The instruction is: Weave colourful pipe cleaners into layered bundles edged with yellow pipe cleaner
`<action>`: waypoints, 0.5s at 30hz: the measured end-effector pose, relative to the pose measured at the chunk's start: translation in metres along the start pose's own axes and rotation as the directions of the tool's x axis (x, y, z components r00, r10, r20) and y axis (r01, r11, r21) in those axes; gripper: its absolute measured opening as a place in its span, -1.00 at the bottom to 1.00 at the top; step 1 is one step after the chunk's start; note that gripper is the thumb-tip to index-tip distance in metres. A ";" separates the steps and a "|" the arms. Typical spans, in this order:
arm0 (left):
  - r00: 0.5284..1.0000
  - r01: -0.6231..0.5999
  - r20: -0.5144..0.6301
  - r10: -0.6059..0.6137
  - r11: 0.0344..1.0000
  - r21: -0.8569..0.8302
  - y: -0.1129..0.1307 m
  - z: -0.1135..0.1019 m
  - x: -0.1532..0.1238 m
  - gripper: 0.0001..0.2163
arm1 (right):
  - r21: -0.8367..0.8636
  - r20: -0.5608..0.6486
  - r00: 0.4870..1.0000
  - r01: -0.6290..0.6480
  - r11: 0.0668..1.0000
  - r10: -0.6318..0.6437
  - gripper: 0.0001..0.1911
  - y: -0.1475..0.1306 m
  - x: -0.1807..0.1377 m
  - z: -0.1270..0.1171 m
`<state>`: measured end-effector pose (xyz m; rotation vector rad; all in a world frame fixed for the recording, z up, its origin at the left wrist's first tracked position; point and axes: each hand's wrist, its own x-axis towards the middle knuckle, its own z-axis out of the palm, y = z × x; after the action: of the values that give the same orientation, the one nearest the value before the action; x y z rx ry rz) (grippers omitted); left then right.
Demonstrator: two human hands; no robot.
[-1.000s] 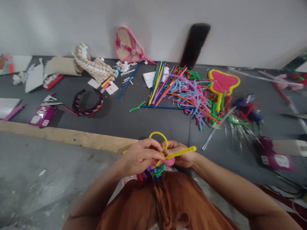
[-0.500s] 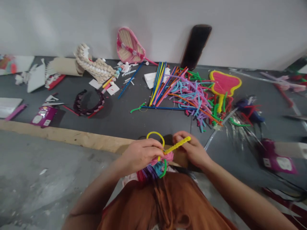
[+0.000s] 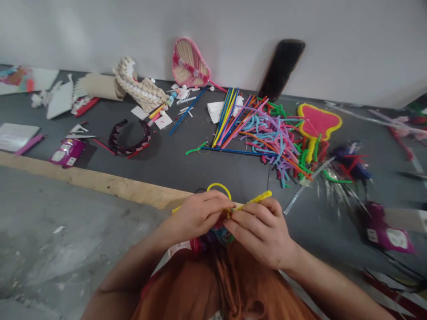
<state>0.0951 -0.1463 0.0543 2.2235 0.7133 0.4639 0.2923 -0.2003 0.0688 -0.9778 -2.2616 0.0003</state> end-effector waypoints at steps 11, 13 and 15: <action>0.988 0.144 -0.064 -0.143 0.990 0.007 0.004 0.000 0.002 -0.87 | 0.641 0.417 0.901 -0.386 0.663 0.120 -0.71 -0.006 -0.003 -0.068; 0.986 0.154 -0.068 -0.153 0.988 0.004 0.004 0.001 0.002 -0.87 | 0.677 0.467 0.880 -0.417 0.607 0.083 -0.69 -0.010 0.001 -0.079; 0.982 0.172 -0.086 -0.171 0.985 0.004 0.005 0.001 0.002 -0.88 | 0.680 0.418 0.904 -0.380 0.627 0.094 -0.70 -0.016 -0.002 -0.084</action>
<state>0.0988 -0.1485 0.0569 2.1409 0.9459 0.4714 0.3310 -0.2339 0.1372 -0.8259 -2.0568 1.2359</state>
